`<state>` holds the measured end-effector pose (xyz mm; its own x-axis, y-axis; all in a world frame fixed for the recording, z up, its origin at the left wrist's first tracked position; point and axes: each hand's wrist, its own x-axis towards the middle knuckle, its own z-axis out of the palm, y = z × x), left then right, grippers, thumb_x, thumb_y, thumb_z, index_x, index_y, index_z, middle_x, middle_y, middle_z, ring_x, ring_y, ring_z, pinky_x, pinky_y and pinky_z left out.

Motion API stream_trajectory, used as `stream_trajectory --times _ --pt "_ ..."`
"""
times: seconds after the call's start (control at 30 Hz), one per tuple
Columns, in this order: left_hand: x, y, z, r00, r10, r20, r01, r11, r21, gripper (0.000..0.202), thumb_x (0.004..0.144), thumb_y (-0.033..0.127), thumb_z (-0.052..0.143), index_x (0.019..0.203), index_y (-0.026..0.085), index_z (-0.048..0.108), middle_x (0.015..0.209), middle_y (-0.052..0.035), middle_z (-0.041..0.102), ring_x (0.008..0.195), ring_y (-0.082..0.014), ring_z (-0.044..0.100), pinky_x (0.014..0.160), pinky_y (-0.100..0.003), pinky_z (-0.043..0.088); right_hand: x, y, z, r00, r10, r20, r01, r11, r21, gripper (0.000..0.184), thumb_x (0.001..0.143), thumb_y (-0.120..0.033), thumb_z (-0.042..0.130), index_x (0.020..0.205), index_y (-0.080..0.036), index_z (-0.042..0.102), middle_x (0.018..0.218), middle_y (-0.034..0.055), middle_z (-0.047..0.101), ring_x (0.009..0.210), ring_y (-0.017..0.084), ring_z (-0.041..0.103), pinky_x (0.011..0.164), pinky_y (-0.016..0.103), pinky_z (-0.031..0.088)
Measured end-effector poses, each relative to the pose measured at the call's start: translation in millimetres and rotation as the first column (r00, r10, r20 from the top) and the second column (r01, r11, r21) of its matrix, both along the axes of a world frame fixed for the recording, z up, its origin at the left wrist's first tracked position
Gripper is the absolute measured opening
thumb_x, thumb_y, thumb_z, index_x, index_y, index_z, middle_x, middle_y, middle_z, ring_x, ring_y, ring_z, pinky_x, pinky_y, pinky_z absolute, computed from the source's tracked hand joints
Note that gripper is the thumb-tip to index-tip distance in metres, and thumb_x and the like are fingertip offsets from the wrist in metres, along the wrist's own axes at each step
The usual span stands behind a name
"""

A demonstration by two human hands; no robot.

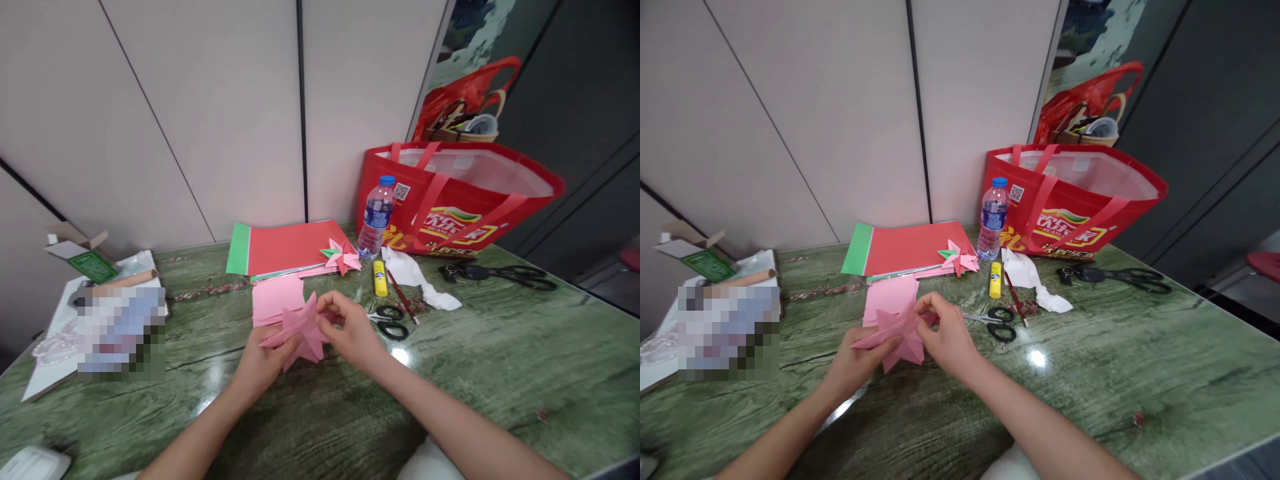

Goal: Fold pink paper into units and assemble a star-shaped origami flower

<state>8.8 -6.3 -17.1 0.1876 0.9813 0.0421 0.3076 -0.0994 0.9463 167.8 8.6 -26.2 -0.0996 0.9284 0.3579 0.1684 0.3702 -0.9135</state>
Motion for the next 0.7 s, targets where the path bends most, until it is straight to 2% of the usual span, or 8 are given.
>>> stream_trajectory --times 0.07,0.13,0.23,0.33,0.4,0.5,0.6,0.7 --pt "-0.4 1.1 0.5 0.992 0.093 0.083 -0.089 0.995 -0.053 0.032 0.063 0.032 0.064 0.042 0.013 0.049 0.042 0.0044 0.041 0.043 -0.0078 0.034 0.043 -0.02 0.027 0.8 2.2 -0.9 0.997 -0.02 -0.074 0.021 1.0 0.001 0.018 0.07 -0.015 0.054 0.088 -0.019 0.05 0.088 0.0033 0.057 0.08 0.014 0.056 0.06 0.024 0.048" --pt "-0.4 2.1 0.5 0.964 0.18 0.195 -0.16 0.98 -0.117 0.022 0.061 0.029 0.067 0.052 0.011 0.059 0.048 0.0018 0.052 0.048 -0.0108 0.044 0.048 -0.021 0.035 0.2 3.9 -3.5 0.989 -0.037 -0.143 0.031 0.999 -0.044 0.038 0.067 -0.02 0.061 0.1 -0.02 0.045 0.1 0.0063 0.055 0.089 0.017 0.055 0.061 0.025 0.05" --pt "1.3 2.5 1.1 0.898 0.238 0.37 -0.175 0.965 -0.196 0.019 0.059 0.027 0.07 0.068 0.01 0.067 0.061 -0.0028 0.063 0.06 -0.016 0.055 0.062 -0.028 0.044 -3.2 4.8 -9.4 0.977 0.018 -0.212 -0.058 0.981 -0.186 0.057 0.059 -0.023 0.07 0.107 -0.021 0.039 0.093 0.0046 0.057 0.076 0.015 0.059 0.06 0.028 0.052" --pt "3.3 1.9 3.5 0.863 0.227 0.452 -0.145 0.967 -0.207 0.023 0.06 0.026 0.071 0.078 0.011 0.068 0.074 -0.0052 0.068 0.07 -0.0179 0.059 0.072 -0.031 0.045 -5.6 4.8 -12.6 0.942 0.073 -0.326 -0.184 0.927 -0.326 0.055 0.06 -0.022 0.069 0.105 -0.021 0.039 0.073 -0.0015 0.059 0.061 0.014 0.059 0.056 0.029 0.051" --pt "2.8 2.0 5.7 0.866 0.189 0.464 -0.11 0.975 -0.191 0.028 0.06 0.026 0.071 0.085 0.012 0.068 0.081 -0.0062 0.069 0.074 -0.0188 0.06 0.073 -0.03 0.045 -4.0 5.8 -11.0 0.918 0.06 -0.392 -0.213 0.908 -0.361 0.052 0.061 -0.021 0.069 0.104 -0.021 0.039 0.067 -0.0039 0.059 0.058 0.013 0.059 0.054 0.027 0.049" --pt "-1.0 3.7 9.2 0.857 0.121 0.501 -0.044 0.986 -0.163 0.032 0.063 0.029 0.069 0.09 0.012 0.067 0.082 -0.0075 0.069 0.075 -0.0192 0.06 0.069 -0.029 0.046 2.4 9.6 -5.7 0.9 0.03 -0.435 -0.196 0.919 -0.341 0.048 0.061 -0.021 0.069 0.101 -0.021 0.04 0.072 -0.0033 0.061 0.059 0.011 0.059 0.051 0.022 0.045" --pt "-4.4 5.6 11.6 0.841 0.113 0.529 -0.012 0.982 -0.19 0.029 0.063 0.032 0.069 0.082 0.01 0.069 0.076 -0.0076 0.07 0.069 -0.0184 0.061 0.065 -0.028 0.046 7.6 13.0 -2.6 0.908 0.041 -0.418 -0.188 0.929 -0.318 0.042 0.064 -0.022 0.067 0.099 -0.02 0.042 0.072 -0.0025 0.062 0.056 0.01 0.058 0.048 0.02 0.043" --pt "-3.5 5.0 10.8 0.861 0.101 0.499 0.018 0.974 -0.227 0.025 0.062 0.027 0.07 0.082 0.011 0.069 0.079 -0.0076 0.07 0.075 -0.019 0.061 0.072 -0.029 0.046 7.6 12.4 -4.0 0.927 0.108 -0.359 -0.219 0.934 -0.283 0.04 0.067 -0.023 0.065 0.101 -0.021 0.043 0.074 -0.0014 0.062 0.057 0.011 0.058 0.05 0.023 0.045"
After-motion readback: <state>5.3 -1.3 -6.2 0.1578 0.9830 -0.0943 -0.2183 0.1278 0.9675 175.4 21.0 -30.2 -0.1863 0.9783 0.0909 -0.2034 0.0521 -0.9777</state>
